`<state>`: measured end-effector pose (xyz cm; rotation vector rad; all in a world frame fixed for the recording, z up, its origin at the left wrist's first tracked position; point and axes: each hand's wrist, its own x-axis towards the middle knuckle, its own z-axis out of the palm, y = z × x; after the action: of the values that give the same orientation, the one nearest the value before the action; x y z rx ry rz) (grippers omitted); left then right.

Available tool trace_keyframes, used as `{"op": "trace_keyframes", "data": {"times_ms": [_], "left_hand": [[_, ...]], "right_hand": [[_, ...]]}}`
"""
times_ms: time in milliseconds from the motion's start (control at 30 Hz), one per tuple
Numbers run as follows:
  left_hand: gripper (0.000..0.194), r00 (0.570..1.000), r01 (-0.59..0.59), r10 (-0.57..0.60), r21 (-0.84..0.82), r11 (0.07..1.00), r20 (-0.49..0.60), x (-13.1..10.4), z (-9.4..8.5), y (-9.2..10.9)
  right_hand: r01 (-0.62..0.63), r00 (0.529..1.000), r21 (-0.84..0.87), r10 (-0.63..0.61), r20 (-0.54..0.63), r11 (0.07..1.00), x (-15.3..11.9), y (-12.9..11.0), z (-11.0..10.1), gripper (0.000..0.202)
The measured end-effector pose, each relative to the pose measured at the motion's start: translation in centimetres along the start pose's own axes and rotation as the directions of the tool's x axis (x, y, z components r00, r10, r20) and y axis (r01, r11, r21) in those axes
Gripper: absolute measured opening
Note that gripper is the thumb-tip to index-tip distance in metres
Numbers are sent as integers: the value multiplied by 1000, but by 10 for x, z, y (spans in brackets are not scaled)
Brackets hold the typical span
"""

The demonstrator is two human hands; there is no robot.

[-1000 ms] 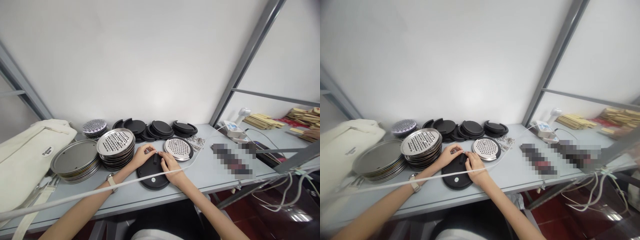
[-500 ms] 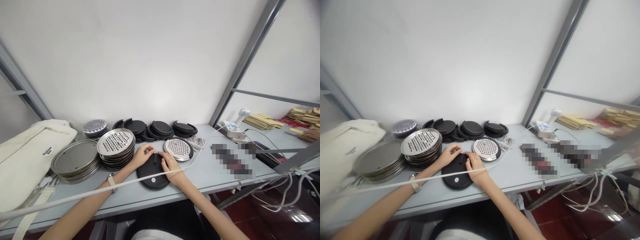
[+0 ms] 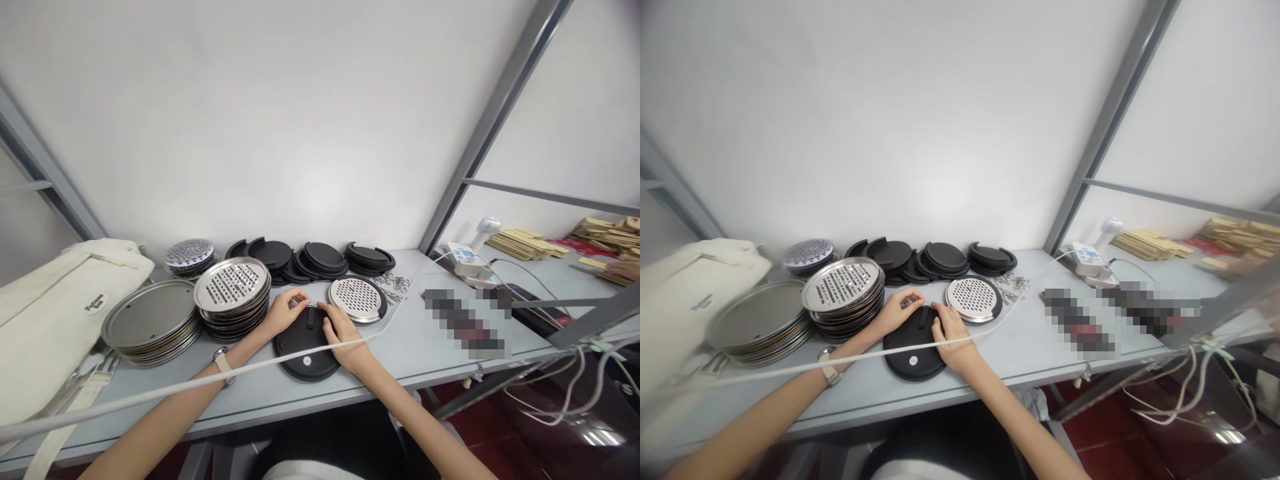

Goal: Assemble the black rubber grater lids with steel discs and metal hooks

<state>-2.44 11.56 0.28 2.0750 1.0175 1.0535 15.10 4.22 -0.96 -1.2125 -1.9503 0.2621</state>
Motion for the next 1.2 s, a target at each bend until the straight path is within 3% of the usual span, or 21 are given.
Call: {"op": "trace_keyframes", "data": {"times_ms": [1200], "left_hand": [[17, 1000, 1, -1, -1, 1000, 11, 0, -1, -1]], "right_hand": [[-18, 1000, 12, 18, 15, 1000, 0, 0, 1, 35]]}}
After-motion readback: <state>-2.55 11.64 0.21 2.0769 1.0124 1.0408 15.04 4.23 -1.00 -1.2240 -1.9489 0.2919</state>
